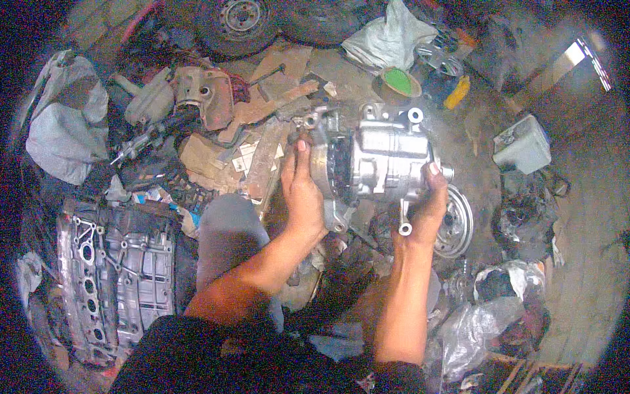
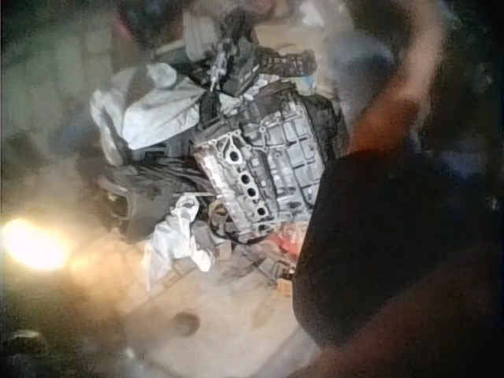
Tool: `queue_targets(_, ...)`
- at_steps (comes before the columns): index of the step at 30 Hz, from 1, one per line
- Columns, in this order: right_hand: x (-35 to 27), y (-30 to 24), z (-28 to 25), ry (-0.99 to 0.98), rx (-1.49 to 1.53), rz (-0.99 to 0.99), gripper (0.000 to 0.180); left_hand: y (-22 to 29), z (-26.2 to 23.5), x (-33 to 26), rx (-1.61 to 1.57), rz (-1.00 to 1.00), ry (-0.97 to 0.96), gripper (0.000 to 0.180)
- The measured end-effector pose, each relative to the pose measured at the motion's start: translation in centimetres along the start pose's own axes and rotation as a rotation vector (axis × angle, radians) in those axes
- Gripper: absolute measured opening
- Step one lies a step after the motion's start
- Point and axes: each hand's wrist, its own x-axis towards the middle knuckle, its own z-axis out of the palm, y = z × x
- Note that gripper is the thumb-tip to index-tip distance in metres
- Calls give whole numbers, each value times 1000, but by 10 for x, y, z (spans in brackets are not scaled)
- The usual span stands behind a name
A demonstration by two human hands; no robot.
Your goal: The person sits on the floor and assembles a metallic mechanical component by joining two halves together. They rotate and align the parts, then wipe the assembly with a cloth before placing it down.
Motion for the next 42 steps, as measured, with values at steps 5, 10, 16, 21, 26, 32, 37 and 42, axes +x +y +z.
queue_targets(5,6,-9,2,-38,129,46,44,-8,5,11,-353,-285,-40,42)
queue_targets(10,9,-17,-2,-4,215,52,47,-13,3,20,-539,-449,-245,40)
queue_targets(16,13,-23,-13,-44,321,98,54,-1,10,21,-524,-450,-286,37)
queue_targets(21,15,-29,-22,-57,299,72,59,10,9,22,-612,-378,-477,43)
queue_targets(26,4,-38,-10,-127,350,73,59,8,5,23,-657,-423,-530,39)
queue_targets(32,6,-44,-17,-138,420,80,59,14,-1,28,-610,-473,-554,57)
queue_targets(37,1,-49,-9,-136,502,119,55,26,-14,35,-632,-491,-772,88)
queue_targets(42,12,-49,-17,-120,516,101,49,32,-18,23,-339,-327,-797,89)
